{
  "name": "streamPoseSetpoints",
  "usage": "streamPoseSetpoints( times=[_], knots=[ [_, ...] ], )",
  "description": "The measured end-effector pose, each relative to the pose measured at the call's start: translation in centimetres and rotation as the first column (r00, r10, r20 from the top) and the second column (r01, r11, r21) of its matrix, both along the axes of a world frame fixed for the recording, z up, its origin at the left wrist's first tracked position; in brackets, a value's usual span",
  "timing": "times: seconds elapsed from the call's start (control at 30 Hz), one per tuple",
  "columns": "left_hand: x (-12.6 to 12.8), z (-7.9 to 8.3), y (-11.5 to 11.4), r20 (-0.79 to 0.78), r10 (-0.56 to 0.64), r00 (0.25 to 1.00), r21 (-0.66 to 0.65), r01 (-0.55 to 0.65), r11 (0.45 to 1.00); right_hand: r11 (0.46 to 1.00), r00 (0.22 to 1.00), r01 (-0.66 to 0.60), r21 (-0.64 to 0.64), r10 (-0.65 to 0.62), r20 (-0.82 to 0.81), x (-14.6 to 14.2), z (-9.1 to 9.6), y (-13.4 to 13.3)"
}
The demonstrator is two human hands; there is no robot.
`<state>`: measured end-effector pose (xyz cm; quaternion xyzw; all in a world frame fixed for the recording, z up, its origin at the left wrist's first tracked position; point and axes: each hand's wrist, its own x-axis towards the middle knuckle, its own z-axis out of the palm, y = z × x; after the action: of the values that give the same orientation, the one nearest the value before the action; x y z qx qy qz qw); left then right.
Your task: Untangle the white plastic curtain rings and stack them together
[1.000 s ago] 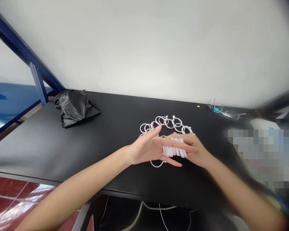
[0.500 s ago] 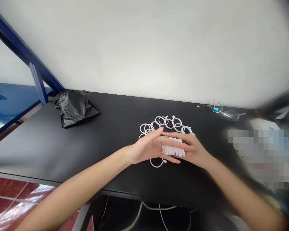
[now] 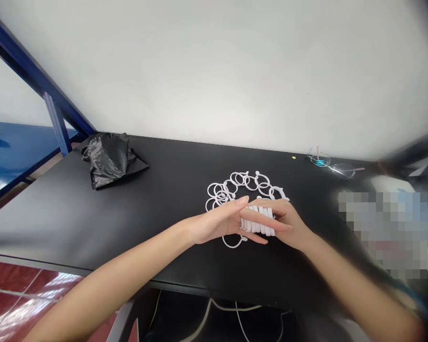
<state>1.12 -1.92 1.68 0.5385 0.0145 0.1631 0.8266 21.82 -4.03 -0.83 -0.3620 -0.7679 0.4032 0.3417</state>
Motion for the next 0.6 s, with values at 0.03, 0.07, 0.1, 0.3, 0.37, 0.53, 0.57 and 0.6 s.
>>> streamPoseSetpoints(
  times=[0.03, 0.07, 0.1, 0.3, 0.37, 0.53, 0.57, 0.6],
  knots=[
    [0.0, 0.0, -0.1, 0.006, 0.046, 0.999, 0.025, -0.046, 0.999, 0.999, 0.999, 0.032, -0.033, -0.032, 0.007, 0.0, 0.0, 0.0],
    [-0.1, 0.0, -0.1, 0.012, 0.127, 0.992, 0.073, -0.128, 0.989, 0.995, 0.997, 0.076, -0.071, -0.077, 0.001, 0.1, 0.0, 0.0],
    [-0.2, 0.0, -0.2, 0.027, 0.236, 0.971, 0.148, -0.238, 0.96, 0.985, 0.992, 0.122, -0.12, -0.125, -0.023, 0.2, 0.1, 0.1],
    [0.1, -0.8, -1.0, 0.363, 0.517, 0.775, 0.677, -0.6, 0.426, 0.835, 0.913, 0.022, -0.55, -0.24, -0.328, 1.0, 1.4, 0.5],
    [0.6, -1.6, -1.2, 0.415, 0.451, 0.79, 0.772, -0.568, 0.285, 0.791, 0.901, -0.135, -0.597, -0.153, -0.406, 1.0, 1.6, 0.4],
    [1.6, -3.5, -1.5, 0.372, 0.39, 0.842, 0.875, -0.458, 0.156, 0.794, 0.912, -0.219, -0.568, -0.041, -0.409, 0.2, 0.9, -0.3],
    [1.7, -3.7, -1.6, 0.35, 0.387, 0.853, 0.889, -0.433, 0.15, 0.803, 0.914, -0.196, -0.563, -0.059, -0.402, 0.0, 0.8, -0.5],
    [1.8, -3.8, -1.6, 0.328, 0.384, 0.863, 0.902, -0.407, 0.145, 0.81, 0.916, -0.172, -0.561, -0.079, -0.394, -0.2, 0.7, -0.6]
  ],
)
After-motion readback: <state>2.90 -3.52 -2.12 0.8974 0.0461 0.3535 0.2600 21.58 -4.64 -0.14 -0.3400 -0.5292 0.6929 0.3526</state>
